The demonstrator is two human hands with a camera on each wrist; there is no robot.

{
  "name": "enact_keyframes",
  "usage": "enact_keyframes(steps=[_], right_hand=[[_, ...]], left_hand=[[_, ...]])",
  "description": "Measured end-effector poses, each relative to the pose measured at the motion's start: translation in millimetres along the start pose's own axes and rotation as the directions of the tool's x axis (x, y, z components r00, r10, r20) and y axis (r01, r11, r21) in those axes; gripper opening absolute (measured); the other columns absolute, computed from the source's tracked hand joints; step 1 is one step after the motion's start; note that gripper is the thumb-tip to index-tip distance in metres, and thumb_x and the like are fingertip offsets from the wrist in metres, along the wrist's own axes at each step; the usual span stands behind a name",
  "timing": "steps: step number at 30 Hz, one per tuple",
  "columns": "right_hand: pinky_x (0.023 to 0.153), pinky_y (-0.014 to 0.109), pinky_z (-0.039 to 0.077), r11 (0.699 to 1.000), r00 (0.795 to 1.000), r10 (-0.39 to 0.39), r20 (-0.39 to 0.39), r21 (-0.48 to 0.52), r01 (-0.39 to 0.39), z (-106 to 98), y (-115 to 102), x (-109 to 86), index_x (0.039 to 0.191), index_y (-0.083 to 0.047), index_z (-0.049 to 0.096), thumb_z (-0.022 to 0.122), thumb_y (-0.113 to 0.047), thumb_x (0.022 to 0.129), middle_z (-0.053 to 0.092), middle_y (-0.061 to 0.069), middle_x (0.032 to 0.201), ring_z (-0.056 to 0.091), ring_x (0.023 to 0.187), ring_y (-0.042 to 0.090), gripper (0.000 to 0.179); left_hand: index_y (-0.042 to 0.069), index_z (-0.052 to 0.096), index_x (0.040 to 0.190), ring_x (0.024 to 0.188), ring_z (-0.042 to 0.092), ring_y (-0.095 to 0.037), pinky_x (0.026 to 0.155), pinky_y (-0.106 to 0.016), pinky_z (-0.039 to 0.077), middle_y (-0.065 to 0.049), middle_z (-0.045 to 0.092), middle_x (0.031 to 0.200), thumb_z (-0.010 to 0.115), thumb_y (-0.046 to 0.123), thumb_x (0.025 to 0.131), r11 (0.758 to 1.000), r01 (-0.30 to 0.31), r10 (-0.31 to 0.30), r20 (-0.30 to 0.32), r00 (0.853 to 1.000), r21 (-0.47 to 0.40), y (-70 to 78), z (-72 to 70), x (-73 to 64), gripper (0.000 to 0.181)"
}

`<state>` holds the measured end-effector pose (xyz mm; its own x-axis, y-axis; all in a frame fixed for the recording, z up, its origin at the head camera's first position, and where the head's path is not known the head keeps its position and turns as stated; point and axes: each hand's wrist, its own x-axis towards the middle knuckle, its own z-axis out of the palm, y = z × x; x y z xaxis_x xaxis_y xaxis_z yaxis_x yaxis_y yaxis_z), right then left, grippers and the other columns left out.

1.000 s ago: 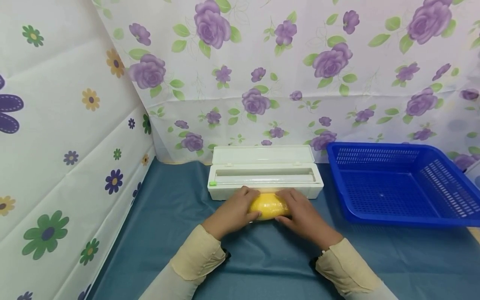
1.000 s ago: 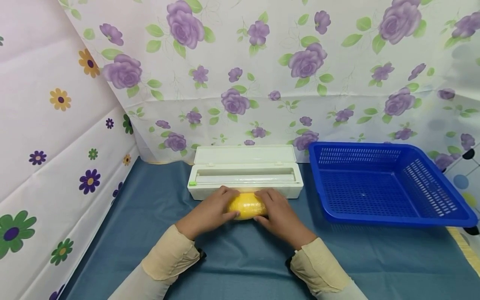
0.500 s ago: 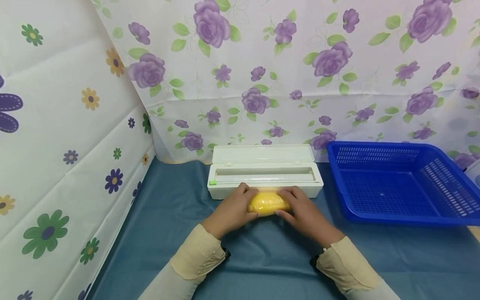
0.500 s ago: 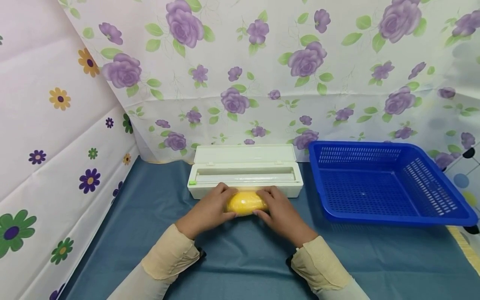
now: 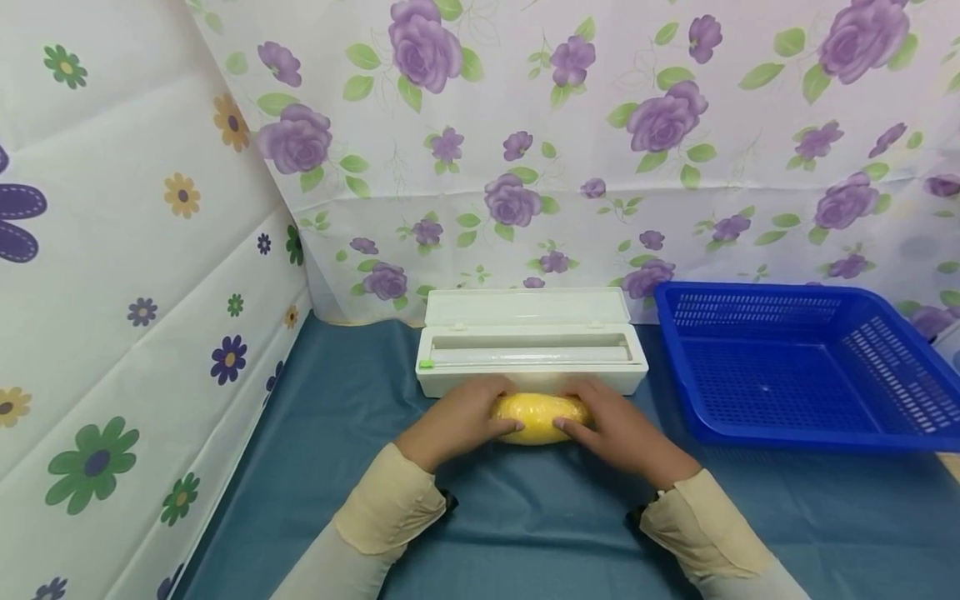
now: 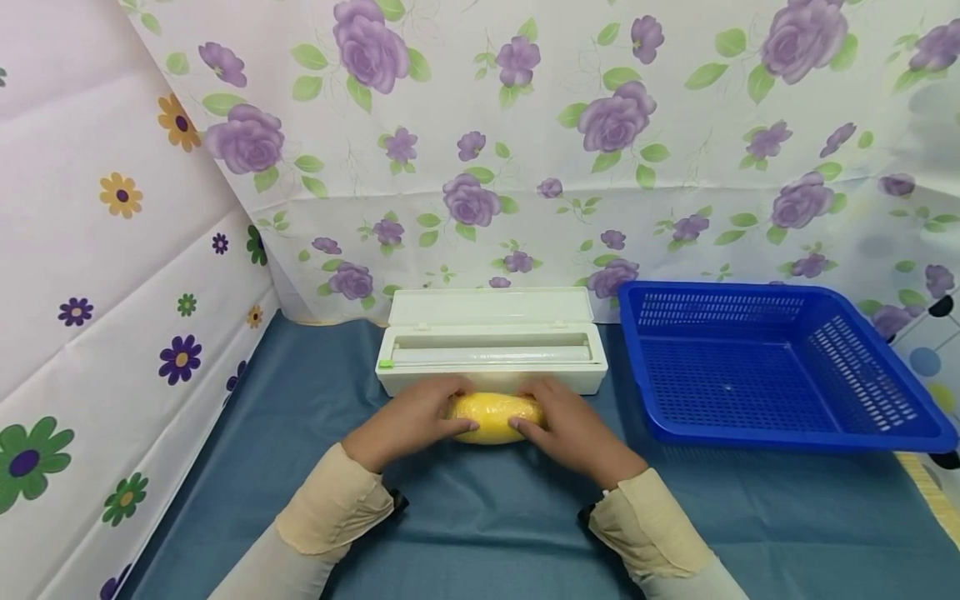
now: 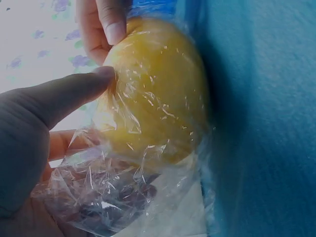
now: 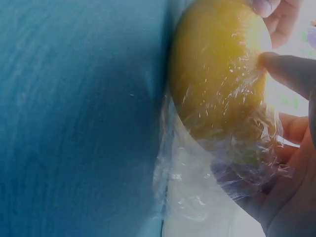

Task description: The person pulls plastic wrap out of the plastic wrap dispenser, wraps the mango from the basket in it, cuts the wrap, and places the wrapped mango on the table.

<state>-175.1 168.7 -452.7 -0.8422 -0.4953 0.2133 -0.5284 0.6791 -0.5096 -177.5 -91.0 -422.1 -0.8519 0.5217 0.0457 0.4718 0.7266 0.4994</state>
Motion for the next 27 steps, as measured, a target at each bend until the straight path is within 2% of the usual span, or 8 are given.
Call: enact_keyframes(steps=[3,10,12,16,19,21,23,27], right_hand=[[0.089,0.039,0.051,0.999,0.999,0.023,0.03,0.028,-0.024,-2.1,-0.3,-1.2,0.12,-0.02,0.061,0.066,-0.041,0.098,0.063,-0.004,0.112,0.058,0.098,0.011,0.031],[0.084,0.037,0.051,0.996,0.99,0.073,0.118,0.041,-0.078,-4.4,-0.4,-1.4,0.116,-0.025,0.065,0.059,-0.051,0.099,0.067,-0.008,0.106,0.059,0.09,0.009,0.031],[0.082,0.035,0.051,0.994,0.985,0.088,0.151,0.045,-0.096,-4.8,-0.1,-1.3,0.116,-0.027,0.066,0.057,-0.053,0.099,0.069,-0.009,0.105,0.06,0.088,0.008,0.032],[0.076,0.031,0.05,0.992,0.974,0.097,0.205,0.065,-0.112,-5.0,0.8,-1.1,0.114,-0.029,0.066,0.053,-0.056,0.1,0.069,-0.011,0.099,0.059,0.083,0.007,0.032],[0.077,0.032,0.05,0.988,0.969,0.112,0.219,0.079,-0.132,-4.2,0.9,-0.8,0.113,-0.03,0.066,0.053,-0.057,0.1,0.069,-0.011,0.099,0.059,0.083,0.008,0.032],[0.081,0.035,0.052,0.989,0.973,0.113,0.202,0.073,-0.13,-3.0,0.9,-0.6,0.115,-0.029,0.067,0.052,-0.055,0.101,0.07,-0.009,0.103,0.062,0.088,0.009,0.033],[0.088,0.04,0.054,0.991,0.98,0.103,0.17,0.068,-0.116,-1.3,0.1,-0.4,0.117,-0.027,0.069,0.054,-0.051,0.102,0.071,-0.007,0.108,0.064,0.097,0.012,0.032],[0.096,0.047,0.053,1.0,0.998,0.01,0.069,0.014,-0.011,3.0,-2.7,0.5,0.119,-0.017,0.071,0.06,-0.037,0.102,0.071,0.0,0.115,0.065,0.109,0.02,0.029]], left_hand=[[0.011,0.067,0.114,0.089,0.061,-0.013,0.084,-0.033,0.051,-0.001,0.069,0.104,0.074,0.036,0.092,0.999,-0.001,0.002,0.023,1.0,-0.034,-0.3,-2.4,-0.7,0.034],[0.013,0.069,0.115,0.087,0.06,-0.012,0.082,-0.032,0.052,0.0,0.071,0.105,0.068,0.039,0.096,0.994,0.039,-0.028,0.108,0.994,-0.103,-2.3,-8.0,-3.0,0.032],[0.015,0.069,0.115,0.087,0.062,-0.012,0.08,-0.032,0.053,0.0,0.072,0.106,0.066,0.041,0.098,0.991,0.06,-0.042,0.149,0.988,-0.121,-2.6,-9.6,-3.5,0.032],[0.018,0.068,0.12,0.093,0.067,-0.012,0.08,-0.032,0.055,-0.001,0.073,0.112,0.062,0.046,0.099,0.979,0.126,-0.085,0.241,0.967,-0.162,-3.5,-11.1,-4.8,0.035],[0.017,0.068,0.122,0.097,0.068,-0.014,0.083,-0.034,0.055,-0.002,0.073,0.115,0.06,0.047,0.1,0.974,0.145,-0.094,0.271,0.958,-0.173,-4.1,-10.8,-5.0,0.038],[0.017,0.069,0.121,0.097,0.067,-0.015,0.084,-0.036,0.055,-0.002,0.073,0.115,0.059,0.046,0.101,0.977,0.14,-0.095,0.253,0.963,-0.164,-4.0,-10.4,-4.7,0.037],[0.016,0.07,0.117,0.098,0.067,-0.015,0.087,-0.037,0.055,-0.002,0.073,0.114,0.06,0.044,0.101,0.981,0.126,-0.095,0.205,0.974,-0.146,-3.8,-8.8,-4.1,0.034],[0.012,0.072,0.111,0.101,0.068,-0.021,0.091,-0.041,0.055,-0.005,0.073,0.111,0.066,0.037,0.098,0.993,0.086,-0.083,0.049,0.995,-0.081,-0.4,-4.2,-2.0,0.029]])
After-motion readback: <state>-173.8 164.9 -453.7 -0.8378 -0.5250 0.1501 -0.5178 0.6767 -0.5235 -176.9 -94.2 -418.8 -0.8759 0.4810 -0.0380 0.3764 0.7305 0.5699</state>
